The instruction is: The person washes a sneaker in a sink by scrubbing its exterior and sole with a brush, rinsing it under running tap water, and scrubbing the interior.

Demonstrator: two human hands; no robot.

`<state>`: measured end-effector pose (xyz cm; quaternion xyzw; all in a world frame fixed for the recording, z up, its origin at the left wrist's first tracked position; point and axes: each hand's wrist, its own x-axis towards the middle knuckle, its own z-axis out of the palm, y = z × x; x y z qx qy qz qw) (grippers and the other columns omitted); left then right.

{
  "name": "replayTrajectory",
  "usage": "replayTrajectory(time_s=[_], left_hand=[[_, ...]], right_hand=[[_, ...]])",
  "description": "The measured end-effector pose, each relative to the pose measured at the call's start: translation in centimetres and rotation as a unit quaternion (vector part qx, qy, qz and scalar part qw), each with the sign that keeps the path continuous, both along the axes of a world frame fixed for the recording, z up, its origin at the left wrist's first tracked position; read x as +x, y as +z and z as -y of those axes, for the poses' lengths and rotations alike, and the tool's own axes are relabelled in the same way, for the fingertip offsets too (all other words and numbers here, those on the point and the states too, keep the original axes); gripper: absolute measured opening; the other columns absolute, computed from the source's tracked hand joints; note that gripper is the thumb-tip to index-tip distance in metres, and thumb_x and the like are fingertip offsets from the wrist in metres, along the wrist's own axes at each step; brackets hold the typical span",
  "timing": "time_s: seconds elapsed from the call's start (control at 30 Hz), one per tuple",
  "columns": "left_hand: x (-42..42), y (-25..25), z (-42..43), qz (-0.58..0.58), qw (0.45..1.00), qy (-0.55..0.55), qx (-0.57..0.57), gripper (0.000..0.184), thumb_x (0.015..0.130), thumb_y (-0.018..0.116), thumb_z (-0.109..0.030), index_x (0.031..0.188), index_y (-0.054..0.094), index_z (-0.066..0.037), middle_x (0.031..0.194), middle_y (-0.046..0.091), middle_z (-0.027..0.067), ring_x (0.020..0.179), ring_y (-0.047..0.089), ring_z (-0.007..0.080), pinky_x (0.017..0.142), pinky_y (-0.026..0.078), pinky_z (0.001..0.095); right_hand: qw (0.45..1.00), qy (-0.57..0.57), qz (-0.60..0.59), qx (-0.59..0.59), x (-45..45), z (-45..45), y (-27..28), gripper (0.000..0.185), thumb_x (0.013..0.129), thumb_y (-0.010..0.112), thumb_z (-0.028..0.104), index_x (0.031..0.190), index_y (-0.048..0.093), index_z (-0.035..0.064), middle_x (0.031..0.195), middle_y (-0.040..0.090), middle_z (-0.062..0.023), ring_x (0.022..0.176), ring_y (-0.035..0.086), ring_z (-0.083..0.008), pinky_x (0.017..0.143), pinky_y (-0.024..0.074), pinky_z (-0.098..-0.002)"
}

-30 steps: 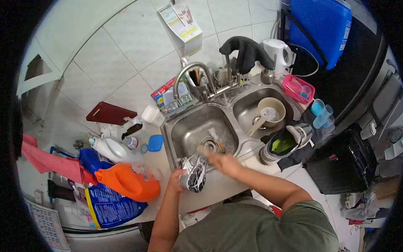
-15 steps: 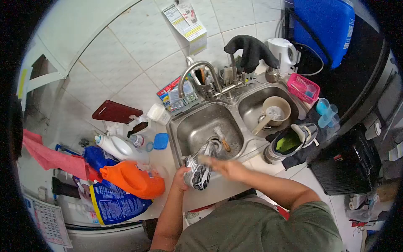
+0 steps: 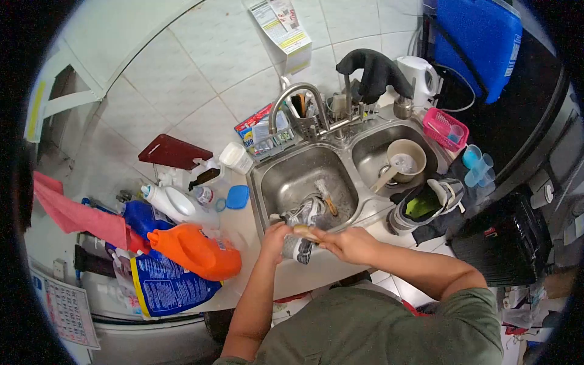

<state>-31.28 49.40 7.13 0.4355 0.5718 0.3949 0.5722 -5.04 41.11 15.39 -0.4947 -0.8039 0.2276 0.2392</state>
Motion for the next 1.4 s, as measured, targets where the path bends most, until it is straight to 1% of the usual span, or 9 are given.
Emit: replayTrajectory(time_s=[0.23, 0.47, 0.63, 0.73, 0.87, 1.0, 1.13, 1.3, 1.4], left_hand=[[1.6, 2.7, 0.1, 0.073, 0.995, 0.012, -0.066, 0.021, 0.084, 0.06, -0.014, 0.097, 0.067, 0.001, 0.091, 0.067, 0.0092, 0.079, 0.067, 0.0234, 0.072, 0.054, 0.0368], [5.5, 5.3, -0.9, 0.423, 0.872, 0.129, -0.209, 0.031, 0.092, 0.063, -0.021, 0.114, 0.062, 0.001, 0.104, 0.07, 0.0135, 0.088, 0.07, 0.0304, 0.077, 0.058, 0.0426], [11.0, 6.5, 2.0, 0.275, 0.935, 0.211, -0.071, 0.038, 0.088, 0.064, -0.012, 0.12, 0.056, 0.006, 0.123, 0.06, 0.0137, 0.106, 0.061, 0.0242, 0.089, 0.049, 0.0372], [9.7, 4.5, -0.7, 0.393, 0.893, 0.205, -0.08, 0.041, 0.088, 0.064, -0.012, 0.122, 0.053, 0.008, 0.123, 0.06, 0.0146, 0.106, 0.061, 0.0241, 0.088, 0.049, 0.0365], [12.9, 4.9, 1.3, 0.249, 0.942, 0.226, 0.013, 0.043, 0.087, 0.063, -0.012, 0.124, 0.049, 0.008, 0.121, 0.059, 0.0169, 0.106, 0.061, 0.0256, 0.089, 0.05, 0.0398], [11.7, 9.1, 0.3, 0.325, 0.917, 0.23, 0.001, 0.045, 0.088, 0.058, -0.01, 0.127, 0.047, 0.009, 0.124, 0.058, 0.0175, 0.111, 0.057, 0.0277, 0.095, 0.044, 0.0366], [13.6, 7.6, 1.8, 0.212, 0.954, 0.213, 0.003, 0.045, 0.087, 0.058, -0.011, 0.126, 0.047, 0.009, 0.123, 0.058, 0.017, 0.107, 0.06, 0.0269, 0.09, 0.049, 0.0382], [9.3, 6.8, -3.3, 0.423, 0.881, 0.206, -0.045, 0.029, 0.09, 0.055, -0.017, 0.112, 0.057, 0.002, 0.107, 0.065, 0.0137, 0.091, 0.068, 0.0291, 0.079, 0.056, 0.0472], [8.1, 7.9, -3.8, 0.444, 0.87, 0.183, -0.11, 0.026, 0.093, 0.051, -0.02, 0.108, 0.058, -0.001, 0.103, 0.068, 0.0115, 0.089, 0.069, 0.0301, 0.08, 0.056, 0.0469]], right_hand=[[0.997, -0.003, 0.034, 0.063, -0.4, 1.8, 2.2, 0.042, 0.095, 0.06, 0.037, 0.135, 0.059, 0.0233, 0.06, 0.063, -0.0145, 0.049, 0.061, -0.0353, 0.049, 0.0503, -0.0465], [0.968, -0.177, 0.02, 0.176, -1.8, 3.7, 0.0, 0.053, 0.095, 0.059, 0.036, 0.145, 0.047, 0.0218, 0.06, 0.063, -0.0137, 0.047, 0.061, -0.0331, 0.041, 0.047, -0.0457], [0.943, -0.241, 0.083, 0.215, -3.2, -0.7, 0.9, 0.059, 0.089, 0.068, 0.032, 0.144, 0.05, 0.0244, 0.056, 0.059, -0.0078, 0.043, 0.06, -0.0254, 0.04, 0.0475, -0.0409], [0.964, -0.178, 0.068, 0.187, -1.2, 3.8, -1.1, 0.054, 0.093, 0.064, 0.032, 0.144, 0.048, 0.025, 0.059, 0.06, -0.0106, 0.045, 0.059, -0.0318, 0.04, 0.0467, -0.0451], [0.931, -0.267, 0.113, 0.223, -2.0, -0.6, 0.8, 0.062, 0.089, 0.069, 0.033, 0.146, 0.046, 0.0241, 0.054, 0.056, -0.0073, 0.042, 0.058, -0.0248, 0.038, 0.0461, -0.0408], [0.956, -0.216, 0.055, 0.191, -1.2, 2.8, 0.3, 0.053, 0.093, 0.063, 0.032, 0.143, 0.049, 0.0207, 0.059, 0.062, -0.01, 0.046, 0.061, -0.0293, 0.04, 0.0468, -0.042], [0.931, -0.278, 0.063, 0.228, -2.0, -0.6, 1.6, 0.056, 0.091, 0.065, 0.033, 0.144, 0.05, 0.0212, 0.058, 0.06, -0.0083, 0.044, 0.06, -0.0264, 0.04, 0.0466, -0.0427], [0.95, -0.216, 0.116, 0.195, 0.1, 4.8, -2.4, 0.055, 0.089, 0.068, 0.033, 0.14, 0.054, 0.0204, 0.064, 0.058, -0.0051, 0.046, 0.059, -0.0224, 0.041, 0.0474, -0.0366], [0.934, -0.223, 0.017, 0.28, -0.1, 3.8, -3.6, 0.054, 0.088, 0.069, 0.031, 0.139, 0.056, 0.0198, 0.064, 0.056, -0.0046, 0.047, 0.058, -0.0219, 0.042, 0.0469, -0.0359]])
